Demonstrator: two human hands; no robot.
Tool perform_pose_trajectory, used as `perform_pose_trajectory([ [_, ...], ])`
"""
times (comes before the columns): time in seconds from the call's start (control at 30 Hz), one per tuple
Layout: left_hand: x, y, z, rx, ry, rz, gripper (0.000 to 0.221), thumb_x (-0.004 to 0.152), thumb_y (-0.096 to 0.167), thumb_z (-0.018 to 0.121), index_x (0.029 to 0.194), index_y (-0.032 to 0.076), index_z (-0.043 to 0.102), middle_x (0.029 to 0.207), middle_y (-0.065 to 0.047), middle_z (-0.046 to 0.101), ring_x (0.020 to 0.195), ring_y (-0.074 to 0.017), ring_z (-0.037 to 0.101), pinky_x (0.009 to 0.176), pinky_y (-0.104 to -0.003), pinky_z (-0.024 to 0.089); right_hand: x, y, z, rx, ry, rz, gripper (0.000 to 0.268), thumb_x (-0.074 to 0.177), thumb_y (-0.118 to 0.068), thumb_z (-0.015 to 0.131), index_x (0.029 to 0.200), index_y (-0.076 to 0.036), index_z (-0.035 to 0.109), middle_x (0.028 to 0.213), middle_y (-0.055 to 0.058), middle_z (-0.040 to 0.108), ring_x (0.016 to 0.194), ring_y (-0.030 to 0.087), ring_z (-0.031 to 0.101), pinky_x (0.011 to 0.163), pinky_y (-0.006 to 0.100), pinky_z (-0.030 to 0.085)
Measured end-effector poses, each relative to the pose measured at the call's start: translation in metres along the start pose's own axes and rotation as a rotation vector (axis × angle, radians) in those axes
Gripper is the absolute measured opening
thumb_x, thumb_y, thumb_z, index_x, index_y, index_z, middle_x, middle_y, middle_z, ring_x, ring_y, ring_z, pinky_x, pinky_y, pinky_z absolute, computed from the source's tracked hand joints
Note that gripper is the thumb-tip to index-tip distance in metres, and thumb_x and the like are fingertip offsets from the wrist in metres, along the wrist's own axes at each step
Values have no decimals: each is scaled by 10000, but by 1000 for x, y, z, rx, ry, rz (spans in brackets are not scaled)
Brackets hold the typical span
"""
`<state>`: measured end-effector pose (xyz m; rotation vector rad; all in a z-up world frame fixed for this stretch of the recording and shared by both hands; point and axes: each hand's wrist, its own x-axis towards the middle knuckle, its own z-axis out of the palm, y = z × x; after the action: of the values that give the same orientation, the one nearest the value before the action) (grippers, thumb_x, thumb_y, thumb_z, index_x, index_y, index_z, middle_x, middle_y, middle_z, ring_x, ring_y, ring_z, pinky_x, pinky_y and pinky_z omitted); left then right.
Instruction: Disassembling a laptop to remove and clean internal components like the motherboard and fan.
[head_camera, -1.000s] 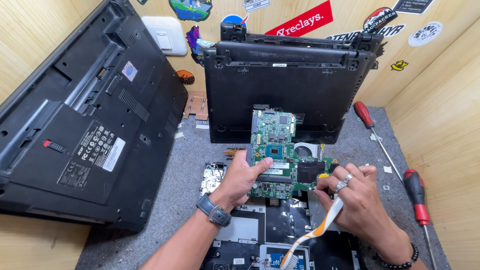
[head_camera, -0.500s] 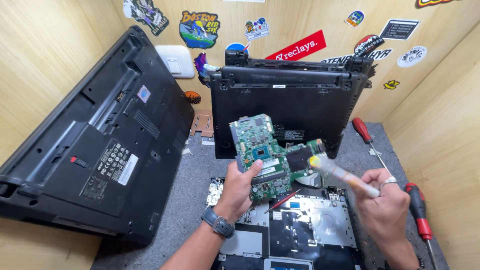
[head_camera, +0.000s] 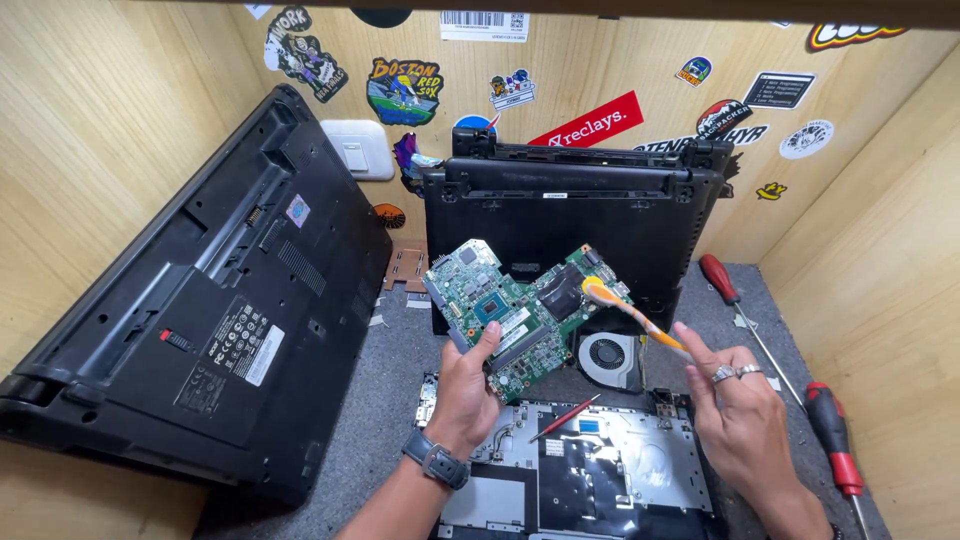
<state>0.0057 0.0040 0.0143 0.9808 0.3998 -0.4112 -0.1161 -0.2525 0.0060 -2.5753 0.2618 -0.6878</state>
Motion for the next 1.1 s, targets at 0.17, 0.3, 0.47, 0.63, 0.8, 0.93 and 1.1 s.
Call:
perform_pose_trajectory([
  [0.17,-3,4,1,-19,23,-34,1271,686,313,781,1615,161,-72,1736,-57,95,1599,-249,57,1258,-611,-28,1,10,6,-40,-8,-121,515,991,-114,563,1437,-363,627,931,-12,559,694,164,532,585,351,445],
  [0.3,0,-1,1,-34,13,-18,1100,684,288,787,1545,138,118,1683,-50,240,1573,-231,150,1262,-568,-6,-2,15,14,-29,-11,-121,466,983,-173,598,1402,-373,648,912,-25,575,657,141,493,534,320,412],
  [0.47,2,-2,0,-16,-21,-20,1152,656,328,788,1580,133,130,1713,-59,209,1584,-250,116,1254,-611,-29,-2,21,24,-121,-92,-233,487,982,-236,560,1414,-459,571,882,-35,588,563,110,438,380,281,367],
  [0.63,18,-18,-9,-14,-57,33,487,800,238,799,1086,121,423,1254,-30,573,1273,-205,452,1208,-508,163,-5,17,22,-79,-54,-222,496,959,-207,591,1403,-429,603,863,-47,586,559,122,471,367,294,416],
  [0.8,0,-2,-1,-159,-82,-2,739,839,180,727,1308,139,157,1341,-140,481,1200,-304,536,1060,-503,462,-8,4,26,-158,-129,-257,532,955,-222,547,1395,-518,594,846,-56,568,534,176,505,423,393,428],
  [0.93,-23,9,12,-173,-146,-30,358,978,303,554,1208,56,434,1269,-226,657,1159,-356,650,961,-505,563,0,19,18,-139,19,-176,496,986,-175,562,1436,-380,606,841,-56,585,536,153,482,437,361,435],
  [1.1,14,-18,-7,11,-279,-17,991,849,575,565,1616,86,172,1692,-27,160,1409,-207,306,1210,-383,263,-8,6,26,-202,-35,-450,651,884,-45,539,1399,-436,612,948,-44,627,630,208,517,614,389,422],
])
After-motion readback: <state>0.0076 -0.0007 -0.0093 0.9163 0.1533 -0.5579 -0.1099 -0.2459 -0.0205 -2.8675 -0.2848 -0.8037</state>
